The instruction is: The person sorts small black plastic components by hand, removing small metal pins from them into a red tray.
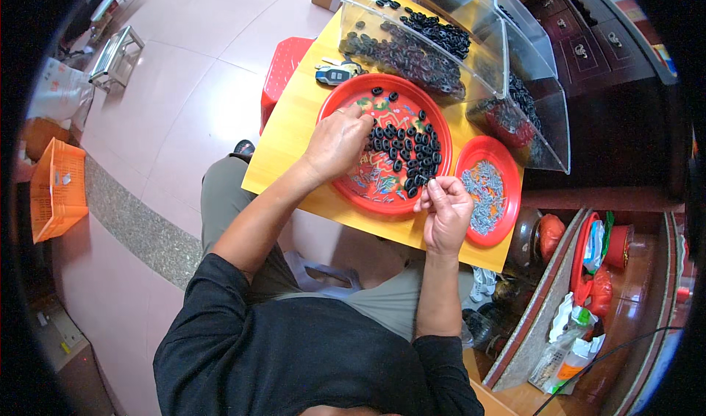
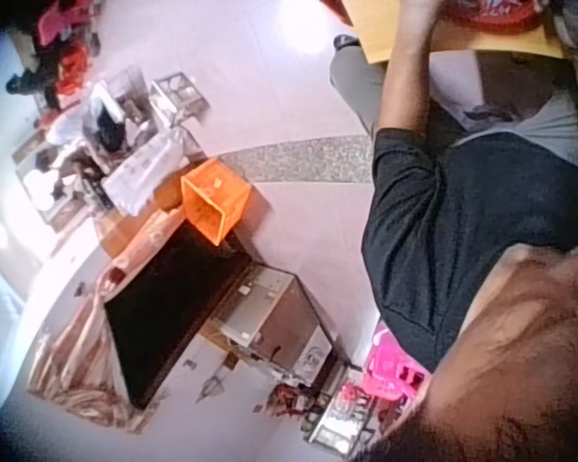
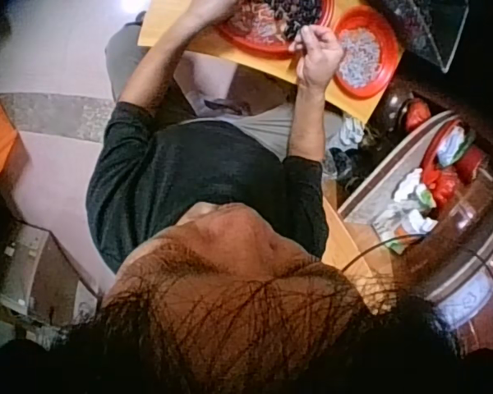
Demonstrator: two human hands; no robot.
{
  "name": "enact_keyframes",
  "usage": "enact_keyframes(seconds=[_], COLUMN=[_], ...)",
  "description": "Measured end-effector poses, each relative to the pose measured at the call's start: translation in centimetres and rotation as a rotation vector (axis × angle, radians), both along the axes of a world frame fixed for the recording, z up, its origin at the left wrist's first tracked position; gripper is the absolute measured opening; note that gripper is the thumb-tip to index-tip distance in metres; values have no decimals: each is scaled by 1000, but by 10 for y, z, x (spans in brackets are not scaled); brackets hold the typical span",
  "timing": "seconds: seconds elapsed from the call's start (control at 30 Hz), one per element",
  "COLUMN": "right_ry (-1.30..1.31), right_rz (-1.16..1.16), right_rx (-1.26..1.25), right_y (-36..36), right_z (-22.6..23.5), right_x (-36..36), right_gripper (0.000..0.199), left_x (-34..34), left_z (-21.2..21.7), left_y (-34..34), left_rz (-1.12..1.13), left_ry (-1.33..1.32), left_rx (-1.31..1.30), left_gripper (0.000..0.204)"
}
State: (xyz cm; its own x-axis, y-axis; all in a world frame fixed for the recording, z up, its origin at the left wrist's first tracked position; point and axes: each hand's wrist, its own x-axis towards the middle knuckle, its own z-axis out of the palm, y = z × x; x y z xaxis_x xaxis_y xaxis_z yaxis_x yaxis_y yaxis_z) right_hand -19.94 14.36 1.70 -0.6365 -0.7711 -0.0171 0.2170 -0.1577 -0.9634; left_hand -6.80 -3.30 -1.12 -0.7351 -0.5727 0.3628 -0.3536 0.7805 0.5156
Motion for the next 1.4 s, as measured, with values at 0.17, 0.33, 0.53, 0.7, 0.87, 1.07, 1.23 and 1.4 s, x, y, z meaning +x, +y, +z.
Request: enact_keyframes(seconds=[0.17, 0.33, 0.53, 0.7, 0.87, 1.07, 1.23, 1.4], right_ry=[62, 174, 167, 94, 148, 270, 259, 251], right_rz=[-3, 4, 46, -27, -94, -151, -152, -173], right_rx=[20, 59, 24, -27, -88, -67, -74, -70], right_y=[-4, -14, -15, -12, -19, -27, -30, -30], right_z=[6, 23, 35, 27, 15, 11, 10, 12], right_x=[-1, 2, 3, 16, 30, 34, 35, 34], right_gripper=[4, 3, 1, 3, 7, 13, 15, 12], left_x=[1, 10, 4, 0, -4, -4, -3, -3], left_z=[13, 26, 24, 16, 12, 3, 9, 7], left_y=[1, 15, 26, 34, 44, 49, 52, 50], left_rz=[-264, -483, -535, -432, -199, -210, -151, -152], left_ry=[301, 428, 526, 634, 741, 805, 826, 805], left_rx=[799, 1365, 1603, 1816, 2045, 2115, 2129, 1919], left_gripper=[17, 18, 18, 19, 20, 22, 23, 20])
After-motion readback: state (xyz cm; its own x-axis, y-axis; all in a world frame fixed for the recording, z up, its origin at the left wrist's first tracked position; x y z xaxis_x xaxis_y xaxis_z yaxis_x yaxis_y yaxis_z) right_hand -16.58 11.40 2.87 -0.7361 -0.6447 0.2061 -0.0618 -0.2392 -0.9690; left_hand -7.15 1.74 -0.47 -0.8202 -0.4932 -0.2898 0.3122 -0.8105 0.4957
